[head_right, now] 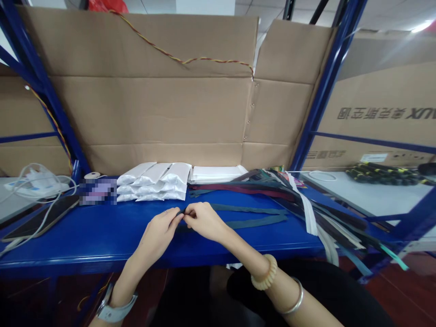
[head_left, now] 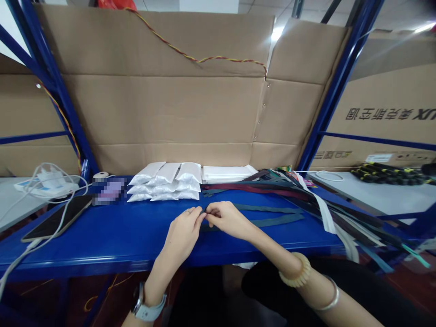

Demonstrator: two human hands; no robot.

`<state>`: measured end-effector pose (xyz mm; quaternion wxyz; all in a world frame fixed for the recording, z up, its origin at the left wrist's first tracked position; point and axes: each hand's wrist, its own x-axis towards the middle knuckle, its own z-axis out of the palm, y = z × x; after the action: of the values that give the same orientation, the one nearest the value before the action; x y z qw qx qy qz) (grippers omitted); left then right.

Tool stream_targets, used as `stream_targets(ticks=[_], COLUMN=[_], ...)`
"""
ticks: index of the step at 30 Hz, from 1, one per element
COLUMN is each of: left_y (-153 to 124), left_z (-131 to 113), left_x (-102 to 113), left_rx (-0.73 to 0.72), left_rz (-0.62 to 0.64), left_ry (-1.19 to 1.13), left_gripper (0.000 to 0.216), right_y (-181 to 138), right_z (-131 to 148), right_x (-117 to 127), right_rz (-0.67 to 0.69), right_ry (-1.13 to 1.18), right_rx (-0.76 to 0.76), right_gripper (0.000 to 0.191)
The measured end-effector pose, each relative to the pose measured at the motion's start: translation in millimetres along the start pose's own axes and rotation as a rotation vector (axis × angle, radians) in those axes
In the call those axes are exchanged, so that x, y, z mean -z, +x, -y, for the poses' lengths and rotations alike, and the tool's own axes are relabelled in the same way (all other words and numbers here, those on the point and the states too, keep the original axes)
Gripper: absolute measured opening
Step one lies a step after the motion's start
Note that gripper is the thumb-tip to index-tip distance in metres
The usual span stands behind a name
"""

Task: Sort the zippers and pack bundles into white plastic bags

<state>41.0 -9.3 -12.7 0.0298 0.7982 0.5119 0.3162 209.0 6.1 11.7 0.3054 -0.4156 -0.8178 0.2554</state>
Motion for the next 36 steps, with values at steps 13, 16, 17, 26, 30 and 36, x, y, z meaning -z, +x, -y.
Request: stream_targets(ticks=[13,16,17,26,30,36], left_y=[-3.2,-2.7,-2.5,-0.8,-1.4,-1.3], left_z=[1.5,0.3,0.0,-3.5,4.7,38.2], left_x=[11.1,11.2,10.4,4.6,19.6,52.1], left_rx=[-0.132,-0.158,-0.166,-0.213,-0.14,0.111], left_rz=[0.049,0.043,0.036,-0.021,-0.101,-0.143], left_ry=[0.161,0.203,0.223,0.3,0.293,0.289], left_gripper=[0.023,0.023,0.022,0.022,0.028,0.033], right_y=[-1.7,-4.1,-4.8,-5.4,0.2,-0.8], right_z=[3.2,8.2,9.8,8.6,-9.4,-33.4], right_x=[-7.2,-5.8,-4.8,-0.1,24.0,83.9], right_rz=[-0.119,-0.149,-0.156,-0.264,-0.397,-0.479], right_ry=[-0.279,-0.418,-0.452,-0.657,-0.798,-0.98], right_rx=[-0.016,-0.009,-0.009,0.051,0.002,-0.089], right_gripper=[0.009,0.009,0.01,0.016,0.019,0.023])
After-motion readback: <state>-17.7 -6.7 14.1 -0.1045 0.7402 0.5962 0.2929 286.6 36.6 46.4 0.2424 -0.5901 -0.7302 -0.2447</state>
